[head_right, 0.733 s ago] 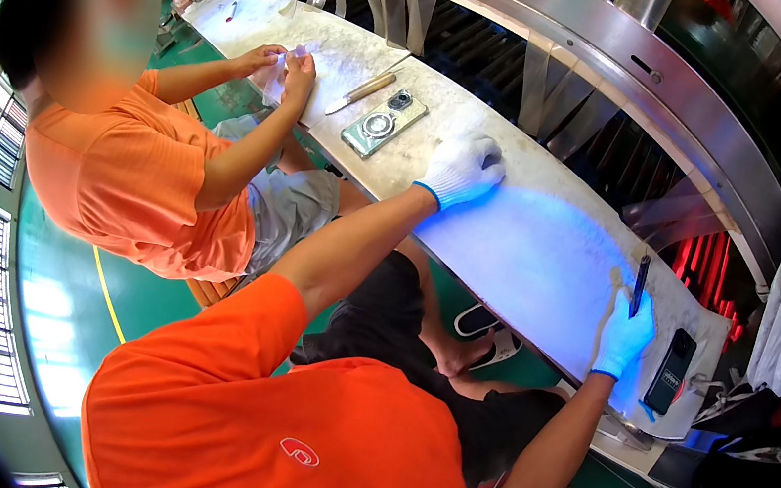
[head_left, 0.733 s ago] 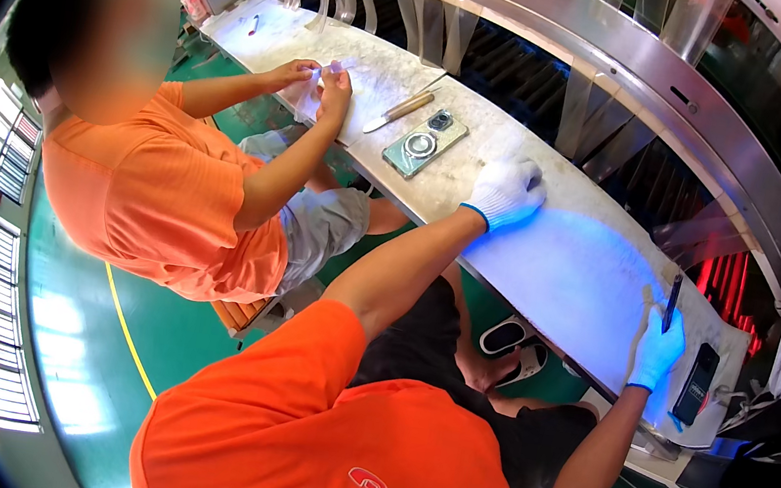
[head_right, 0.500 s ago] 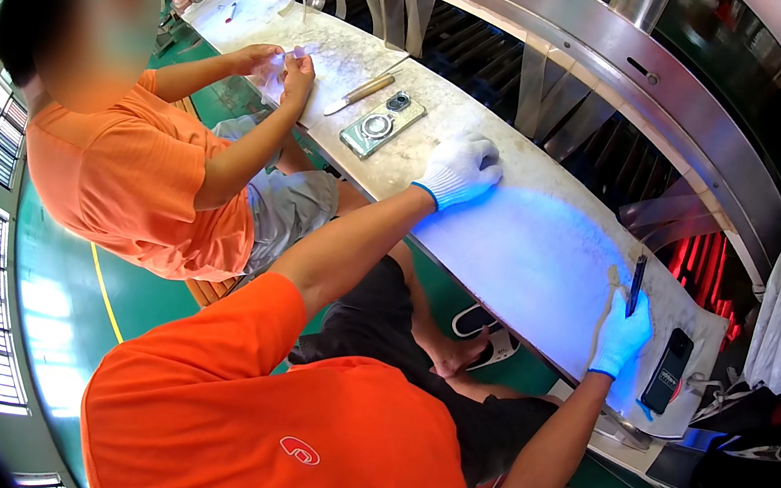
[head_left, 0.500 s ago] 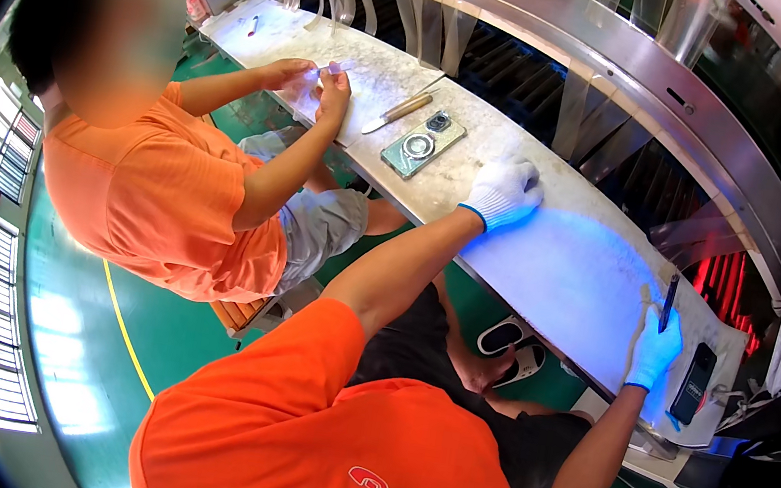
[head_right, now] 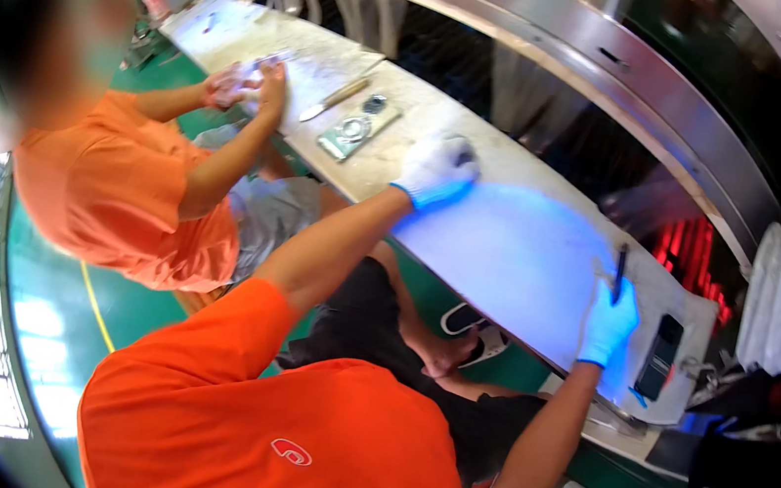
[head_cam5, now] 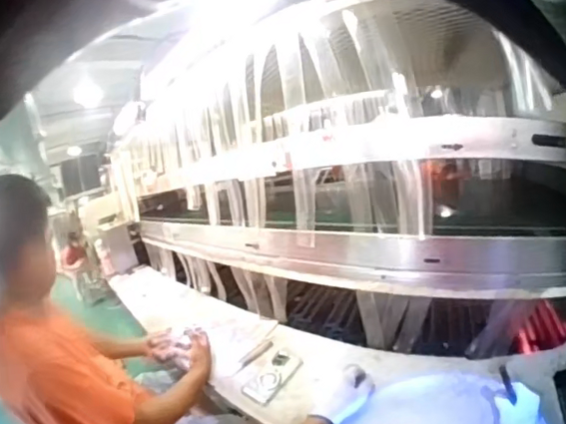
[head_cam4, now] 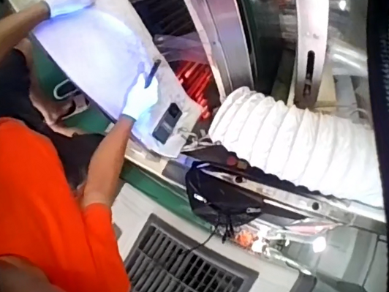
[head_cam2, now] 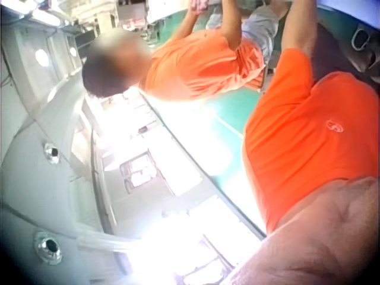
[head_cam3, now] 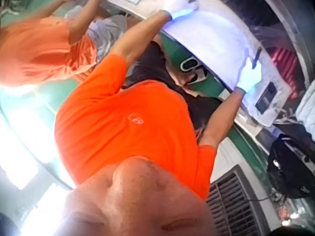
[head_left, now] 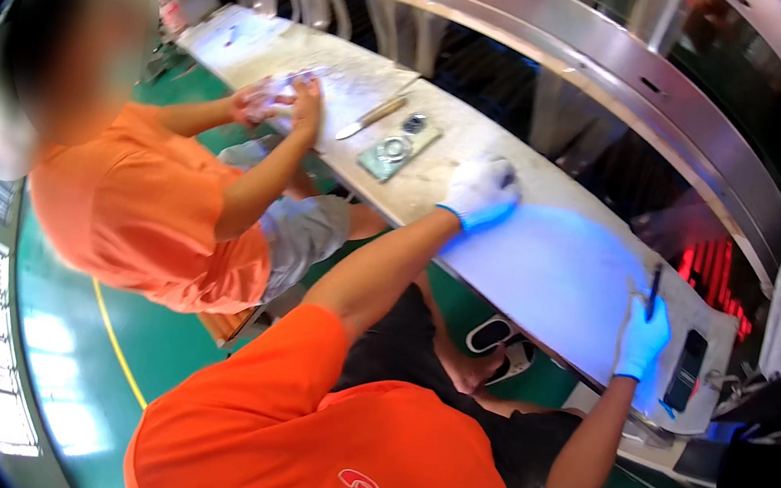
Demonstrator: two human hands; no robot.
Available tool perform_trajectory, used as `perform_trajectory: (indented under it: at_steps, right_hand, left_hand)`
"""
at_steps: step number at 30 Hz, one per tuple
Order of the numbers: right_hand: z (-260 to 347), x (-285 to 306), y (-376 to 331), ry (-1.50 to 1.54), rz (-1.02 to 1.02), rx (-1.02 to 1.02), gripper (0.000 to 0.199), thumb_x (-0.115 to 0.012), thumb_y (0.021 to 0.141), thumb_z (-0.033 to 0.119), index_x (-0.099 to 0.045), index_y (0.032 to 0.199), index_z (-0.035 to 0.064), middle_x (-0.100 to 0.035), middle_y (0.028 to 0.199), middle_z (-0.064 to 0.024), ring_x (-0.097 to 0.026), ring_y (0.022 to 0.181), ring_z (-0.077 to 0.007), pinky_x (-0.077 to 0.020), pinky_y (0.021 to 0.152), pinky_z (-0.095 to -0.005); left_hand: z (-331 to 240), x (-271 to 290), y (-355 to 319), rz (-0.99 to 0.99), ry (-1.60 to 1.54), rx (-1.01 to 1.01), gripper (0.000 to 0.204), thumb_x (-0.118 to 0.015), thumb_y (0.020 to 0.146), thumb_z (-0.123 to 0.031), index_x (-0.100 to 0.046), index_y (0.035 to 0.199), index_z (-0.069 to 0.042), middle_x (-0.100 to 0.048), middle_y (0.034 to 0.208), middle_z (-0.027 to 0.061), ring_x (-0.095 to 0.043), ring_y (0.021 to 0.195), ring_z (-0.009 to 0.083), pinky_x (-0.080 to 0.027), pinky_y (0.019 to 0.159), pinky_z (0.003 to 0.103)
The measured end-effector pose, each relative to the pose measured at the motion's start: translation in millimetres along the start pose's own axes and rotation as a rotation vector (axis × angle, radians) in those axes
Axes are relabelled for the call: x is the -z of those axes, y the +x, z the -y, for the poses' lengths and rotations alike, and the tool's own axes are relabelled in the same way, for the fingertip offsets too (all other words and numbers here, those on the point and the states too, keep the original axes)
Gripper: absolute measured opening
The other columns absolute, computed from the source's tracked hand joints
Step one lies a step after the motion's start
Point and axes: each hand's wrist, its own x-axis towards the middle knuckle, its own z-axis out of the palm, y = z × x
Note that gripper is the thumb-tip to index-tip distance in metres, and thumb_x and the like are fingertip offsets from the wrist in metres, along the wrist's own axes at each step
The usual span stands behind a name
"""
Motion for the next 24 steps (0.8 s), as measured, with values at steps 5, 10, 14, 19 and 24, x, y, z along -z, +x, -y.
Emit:
perform_trajectory:
  at_steps: [5, 10, 14, 19, 24]
  right_hand:
    - [0.1, 10.4, -2.7, 0.009, 0.028, -0.04, 0.031, -0.081, 0.091, 0.025, -0.074, 0.113, 0.0037, -0.069, 0.084, -0.0135, -0.063, 0.073, -0.0221, -0.0533, 0.073, -0.0396]
    - [20.2, 14.1, -1.2, 0.007, 0.031, -0.129, 0.029, -0.079, 0.093, 0.021, -0.075, 0.114, 0.0004, -0.075, 0.091, -0.0107, -0.068, 0.083, -0.0147, -0.0546, 0.079, -0.0348]
    - [17.5, 9.7, -5.1, 0.052, -0.007, -0.087, 0.031, -0.079, 0.093, 0.025, -0.074, 0.113, 0.0017, -0.071, 0.085, -0.014, -0.067, 0.077, -0.0196, -0.0543, 0.075, -0.0383]
    - [23.4, 9.1, -3.8, 0.045, 0.0, -0.11, 0.031, -0.079, 0.094, 0.025, -0.075, 0.113, 0.002, -0.073, 0.086, -0.015, -0.068, 0.078, -0.0208, -0.0545, 0.076, -0.0391]
    - [10.1, 7.9, -3.0, 0.014, -0.008, -0.055, 0.031, -0.078, 0.094, 0.026, -0.075, 0.114, 0.0025, -0.073, 0.087, -0.0151, -0.068, 0.079, -0.0211, -0.0544, 0.076, -0.0388]
  left_hand:
    - [3.6, -11.5, -11.1, -0.059, -0.052, -0.024, 0.028, -0.072, 0.086, -0.032, -0.078, 0.101, -0.008, -0.075, 0.108, 0.0145, -0.073, 0.1, 0.0351, -0.057, 0.091, 0.044]
    - [3.1, -10.3, -2.6, -0.062, -0.055, -0.054, 0.029, -0.074, 0.086, -0.032, -0.078, 0.102, -0.007, -0.075, 0.109, 0.0142, -0.073, 0.1, 0.0346, -0.057, 0.091, 0.043]
    - [6.5, -9.1, -3.2, -0.062, -0.038, -0.082, 0.029, -0.074, 0.086, -0.031, -0.078, 0.101, -0.007, -0.075, 0.109, 0.0141, -0.073, 0.1, 0.0342, -0.057, 0.092, 0.043]
    - [6.0, -8.6, -3.1, -0.072, -0.069, -0.066, 0.027, -0.072, 0.087, -0.03, -0.078, 0.098, -0.006, -0.075, 0.105, 0.0175, -0.071, 0.101, 0.0379, -0.056, 0.092, 0.047]
    - [-1.1, 0.1, -6.8, -0.046, -0.096, -0.056, 0.027, -0.07, 0.088, -0.03, -0.078, 0.098, -0.007, -0.075, 0.105, 0.0182, -0.071, 0.101, 0.038, -0.056, 0.092, 0.048]
